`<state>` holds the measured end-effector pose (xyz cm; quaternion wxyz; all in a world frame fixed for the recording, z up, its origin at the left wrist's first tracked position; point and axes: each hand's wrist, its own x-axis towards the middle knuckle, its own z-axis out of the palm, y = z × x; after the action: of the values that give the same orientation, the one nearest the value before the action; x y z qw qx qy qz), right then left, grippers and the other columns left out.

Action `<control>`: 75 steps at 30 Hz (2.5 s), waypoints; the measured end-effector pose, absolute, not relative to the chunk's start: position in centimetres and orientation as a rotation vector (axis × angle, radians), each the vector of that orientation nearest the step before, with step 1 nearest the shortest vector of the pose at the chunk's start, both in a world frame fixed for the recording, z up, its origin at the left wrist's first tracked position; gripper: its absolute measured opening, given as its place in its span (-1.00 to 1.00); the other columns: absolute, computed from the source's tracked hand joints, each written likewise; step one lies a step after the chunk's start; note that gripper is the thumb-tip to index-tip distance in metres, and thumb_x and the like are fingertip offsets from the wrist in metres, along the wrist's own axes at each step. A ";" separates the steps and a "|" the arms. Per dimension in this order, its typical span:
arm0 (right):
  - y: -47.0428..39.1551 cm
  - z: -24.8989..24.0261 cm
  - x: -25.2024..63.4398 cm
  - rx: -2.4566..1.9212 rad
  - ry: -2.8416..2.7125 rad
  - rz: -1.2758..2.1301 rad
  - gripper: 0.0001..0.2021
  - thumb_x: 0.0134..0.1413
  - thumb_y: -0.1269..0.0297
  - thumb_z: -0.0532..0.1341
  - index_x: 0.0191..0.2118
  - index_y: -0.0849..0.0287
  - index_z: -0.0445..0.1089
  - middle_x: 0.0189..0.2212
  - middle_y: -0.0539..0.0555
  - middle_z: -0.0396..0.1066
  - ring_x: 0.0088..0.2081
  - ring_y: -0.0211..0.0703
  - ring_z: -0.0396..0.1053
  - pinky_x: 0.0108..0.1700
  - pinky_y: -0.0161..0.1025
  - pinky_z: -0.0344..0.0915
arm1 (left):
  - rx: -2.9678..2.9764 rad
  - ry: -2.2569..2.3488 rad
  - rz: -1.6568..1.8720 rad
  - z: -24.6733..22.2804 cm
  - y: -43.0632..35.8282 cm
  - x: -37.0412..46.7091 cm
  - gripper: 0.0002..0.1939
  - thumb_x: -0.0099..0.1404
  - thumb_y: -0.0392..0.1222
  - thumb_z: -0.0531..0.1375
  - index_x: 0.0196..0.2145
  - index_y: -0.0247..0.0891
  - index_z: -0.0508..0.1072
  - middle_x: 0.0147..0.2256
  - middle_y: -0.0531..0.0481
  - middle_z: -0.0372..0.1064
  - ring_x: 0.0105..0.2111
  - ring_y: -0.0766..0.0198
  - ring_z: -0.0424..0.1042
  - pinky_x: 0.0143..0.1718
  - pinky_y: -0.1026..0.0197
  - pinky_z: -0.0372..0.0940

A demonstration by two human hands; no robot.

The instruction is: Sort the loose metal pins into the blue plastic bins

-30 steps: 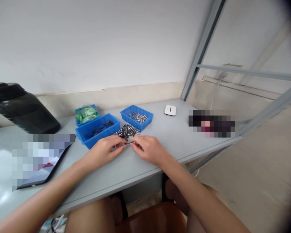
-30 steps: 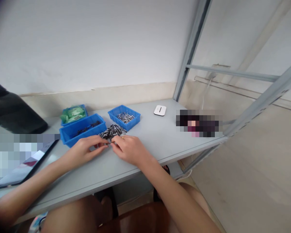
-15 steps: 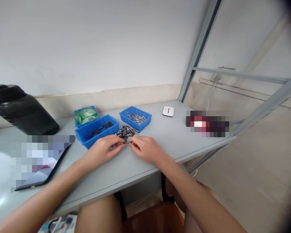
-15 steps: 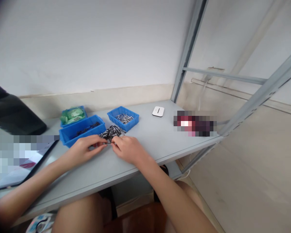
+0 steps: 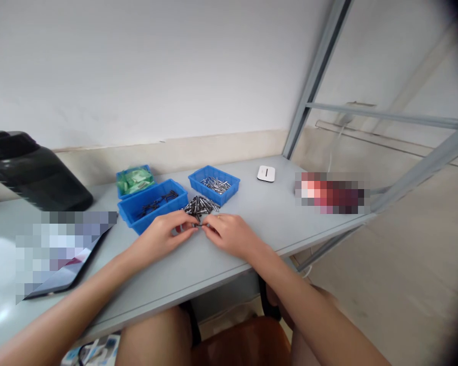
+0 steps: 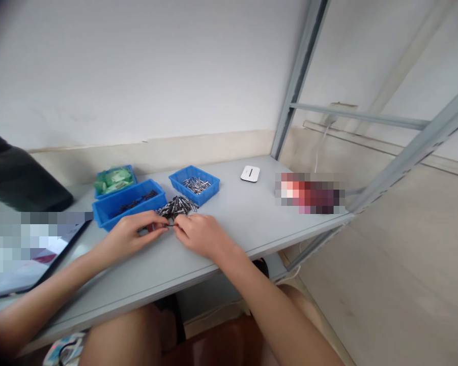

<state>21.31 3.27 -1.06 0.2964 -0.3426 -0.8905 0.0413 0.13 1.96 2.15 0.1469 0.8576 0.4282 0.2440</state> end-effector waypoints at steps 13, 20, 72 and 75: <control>3.2 -0.9 21.2 -0.858 -2.381 0.088 -0.85 0.25 0.31 0.06 -0.28 0.17 0.34 -0.47 0.03 0.42 -0.37 -0.20 0.38 -0.33 -0.32 0.16 | 2.414 1.179 0.799 2.4 1.8 0.5 -0.91 0.31 -0.20 0.12 -0.28 -0.23 0.40 -0.24 0.01 0.37 -0.28 0.32 0.37 -0.32 0.32 0.30; 3.1 -0.7 21.5 -0.772 -2.306 0.112 -0.83 0.27 0.33 0.03 -0.15 0.18 0.34 -0.41 0.03 0.45 -0.34 -0.22 0.39 -0.27 -0.33 0.20 | 2.349 1.272 0.658 2.2 1.7 0.4 -0.94 0.26 -0.23 0.11 -0.30 -0.21 0.37 -0.27 0.06 0.41 -0.30 0.29 0.38 -0.27 0.26 0.31; 2.8 -1.1 21.6 -0.675 -2.359 0.040 -0.85 0.23 0.32 0.06 -0.16 0.14 0.34 -0.40 0.02 0.47 -0.35 -0.21 0.40 -0.28 -0.31 0.20 | 2.150 1.199 0.776 3.1 1.4 1.0 -0.86 0.25 -0.14 0.16 -0.31 -0.22 0.48 -0.31 0.02 0.49 -0.29 0.25 0.44 -0.24 0.24 0.39; 2.7 -1.1 21.7 -0.668 -2.389 0.065 -0.83 0.20 0.32 0.10 -0.11 0.12 0.34 -0.37 0.02 0.48 -0.33 -0.20 0.40 -0.26 -0.31 0.21 | 2.117 1.222 0.789 3.1 1.5 0.8 -0.85 0.25 -0.13 0.15 -0.33 -0.23 0.46 -0.33 0.02 0.48 -0.31 0.25 0.44 -0.27 0.25 0.38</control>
<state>21.69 2.71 -1.12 0.3242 -0.2547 -0.9107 0.0246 0.80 1.51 3.09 0.2827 0.7906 0.4563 0.2948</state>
